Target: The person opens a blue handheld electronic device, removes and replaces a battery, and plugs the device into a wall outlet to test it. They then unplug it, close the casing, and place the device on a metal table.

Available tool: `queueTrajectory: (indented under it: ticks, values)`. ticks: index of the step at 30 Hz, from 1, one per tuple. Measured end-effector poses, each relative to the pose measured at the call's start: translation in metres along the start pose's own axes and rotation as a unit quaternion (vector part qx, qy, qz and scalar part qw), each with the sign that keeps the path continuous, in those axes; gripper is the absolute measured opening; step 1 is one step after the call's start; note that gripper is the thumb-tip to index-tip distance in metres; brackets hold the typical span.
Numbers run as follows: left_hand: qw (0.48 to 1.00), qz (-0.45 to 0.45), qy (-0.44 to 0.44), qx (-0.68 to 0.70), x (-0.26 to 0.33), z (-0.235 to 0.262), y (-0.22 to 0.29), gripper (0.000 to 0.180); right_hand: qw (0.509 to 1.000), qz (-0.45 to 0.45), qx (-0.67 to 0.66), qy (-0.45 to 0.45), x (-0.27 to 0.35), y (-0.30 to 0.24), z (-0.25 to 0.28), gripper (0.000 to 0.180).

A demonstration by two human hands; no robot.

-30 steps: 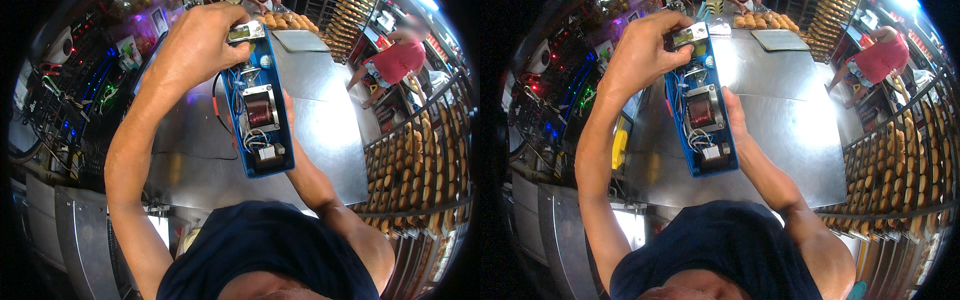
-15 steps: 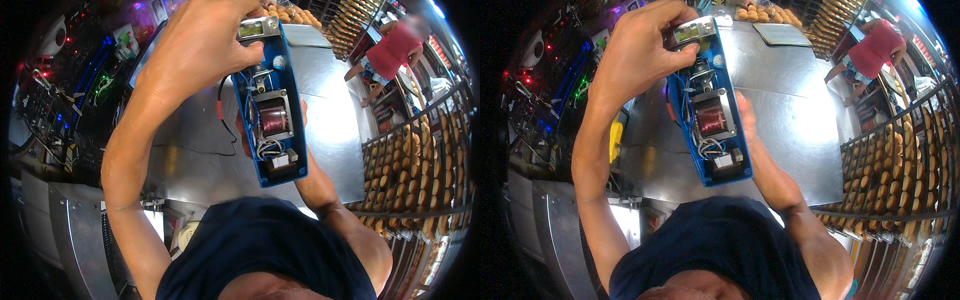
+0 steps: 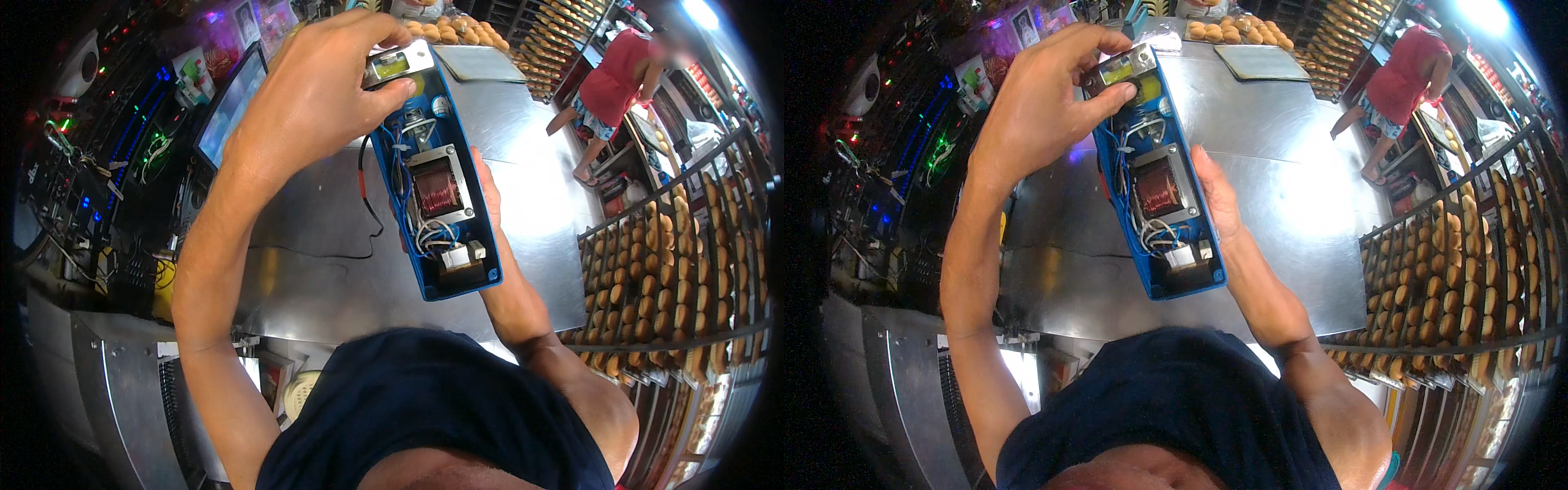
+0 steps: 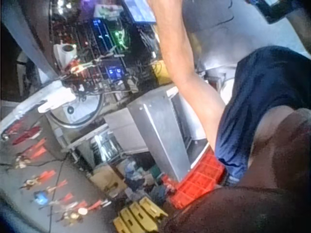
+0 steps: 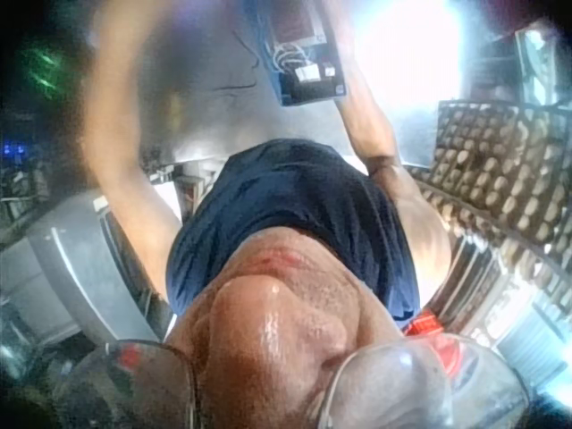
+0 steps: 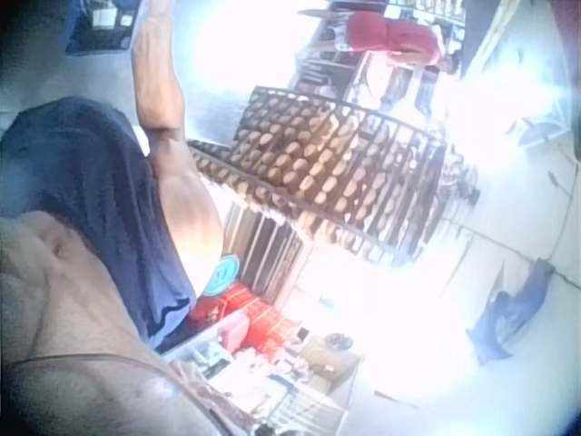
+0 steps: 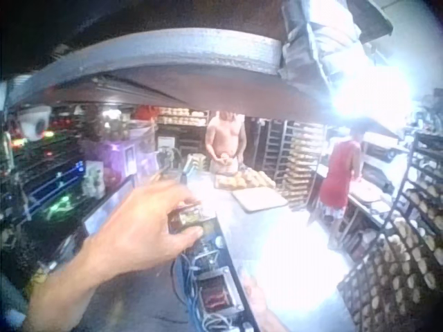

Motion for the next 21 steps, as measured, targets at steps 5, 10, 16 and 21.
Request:
queueTrajectory:
  ticks: [5,10,16,21]
  values:
    - [0.995,-0.059,0.073,0.022,0.013,-0.007,-0.009,0.025,0.999,0.002,-0.013,0.046,0.0,0.001,-0.002,0.077]
    - [0.992,-0.118,0.02,-0.031,0.016,-0.02,0.01,0.015,0.981,0.028,0.19,-0.036,-0.001,-0.014,0.019,0.081]
    - [0.99,-0.123,0.023,-0.071,0.016,-0.039,0.004,0.011,0.964,0.091,0.244,0.061,-0.003,-0.015,0.028,0.064]
    - [0.992,-0.111,0.021,-0.049,0.015,-0.043,0.004,0.01,0.956,0.095,0.27,0.063,-0.004,-0.019,0.041,0.069]
Point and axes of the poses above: each hand's wrist, its own x-axis away from the middle knuckle, its own z-axis out of the back of the hand, y = z × x, the point moved 4 cm from there along -x, towards the middle knuckle, and after that the axes turned 2 degrees about -y, right-handed, at the moved point
